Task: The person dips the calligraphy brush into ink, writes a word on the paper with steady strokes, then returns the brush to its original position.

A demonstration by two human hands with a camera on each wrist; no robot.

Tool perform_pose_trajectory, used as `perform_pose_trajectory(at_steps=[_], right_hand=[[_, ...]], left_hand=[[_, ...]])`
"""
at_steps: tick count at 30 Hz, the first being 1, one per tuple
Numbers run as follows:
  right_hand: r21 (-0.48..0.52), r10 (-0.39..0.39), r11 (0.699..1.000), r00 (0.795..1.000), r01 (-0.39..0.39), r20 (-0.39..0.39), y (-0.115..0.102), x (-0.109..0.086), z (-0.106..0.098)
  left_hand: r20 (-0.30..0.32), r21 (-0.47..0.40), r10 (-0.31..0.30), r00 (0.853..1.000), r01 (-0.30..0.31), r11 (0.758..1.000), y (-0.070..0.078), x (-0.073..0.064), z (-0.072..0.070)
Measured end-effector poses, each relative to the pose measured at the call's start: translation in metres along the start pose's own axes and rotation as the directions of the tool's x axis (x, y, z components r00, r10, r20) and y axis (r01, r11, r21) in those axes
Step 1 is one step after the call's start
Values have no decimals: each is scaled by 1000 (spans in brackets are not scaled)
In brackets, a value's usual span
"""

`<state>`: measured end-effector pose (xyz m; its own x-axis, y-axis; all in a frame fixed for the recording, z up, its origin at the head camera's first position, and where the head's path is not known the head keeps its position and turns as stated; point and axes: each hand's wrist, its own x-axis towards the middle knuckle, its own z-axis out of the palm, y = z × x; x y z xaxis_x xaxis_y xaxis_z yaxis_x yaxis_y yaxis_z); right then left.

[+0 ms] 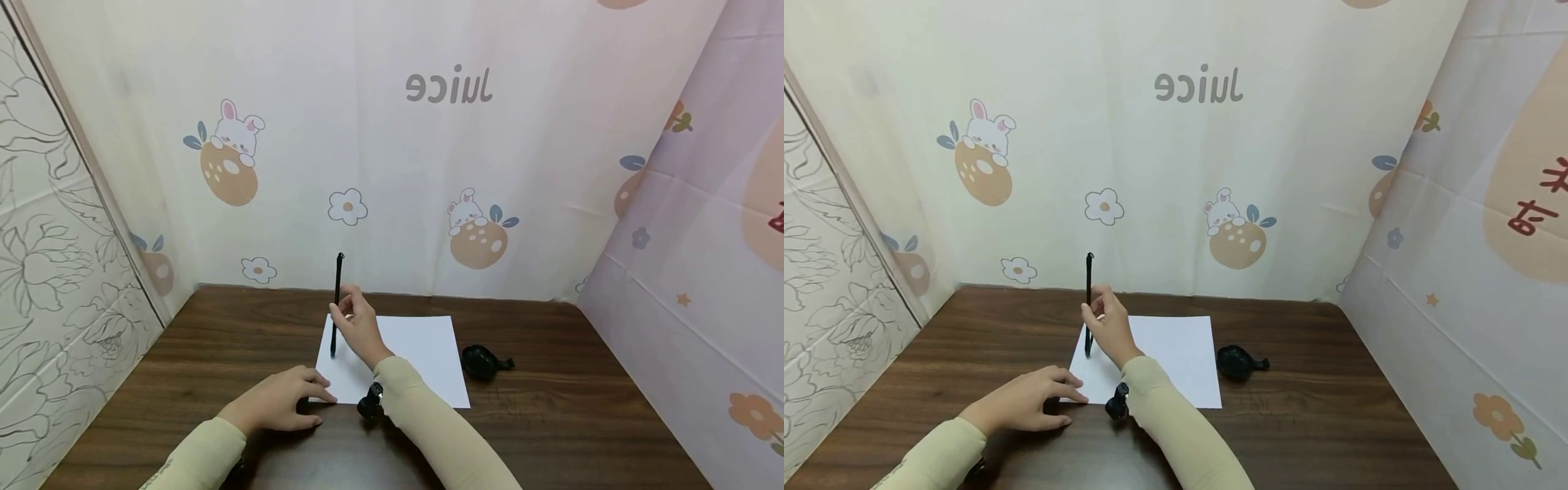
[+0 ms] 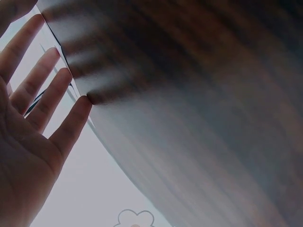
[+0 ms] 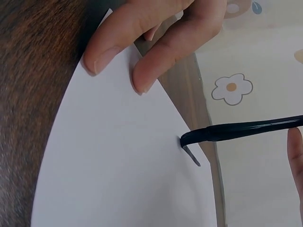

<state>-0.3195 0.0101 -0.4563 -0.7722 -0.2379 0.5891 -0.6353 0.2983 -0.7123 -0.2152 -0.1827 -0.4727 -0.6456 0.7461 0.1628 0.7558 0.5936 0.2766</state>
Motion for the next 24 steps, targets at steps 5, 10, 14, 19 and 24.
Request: perform_pose_trajectory(at_steps=[5, 10, 14, 19, 24], right_hand=[[5, 6, 1000, 1000, -6, 0, 0, -1, 0], [17, 4, 1000, 1000, -4, 3, -1, -1, -1], [22, 15, 1000, 1000, -15, 13, -2, -1, 0], [13, 30, 999, 999, -31, 25, -1, -1, 0], [5, 26, 1000, 999, -26, 27, -2, -1, 0]], left_hand=[[13, -9, -12, 1000, 12, 1000, 0, 0, 0], [5, -2, -2, 1000, 2, 1000, 0, 1, 1], [-8, -1, 10, 1000, -10, 1000, 0, 0, 1], [-16, 0, 18, 1000, -18, 1000, 0, 0, 1], [-1, -6, -6, 1000, 6, 1000, 1, 0, 0]])
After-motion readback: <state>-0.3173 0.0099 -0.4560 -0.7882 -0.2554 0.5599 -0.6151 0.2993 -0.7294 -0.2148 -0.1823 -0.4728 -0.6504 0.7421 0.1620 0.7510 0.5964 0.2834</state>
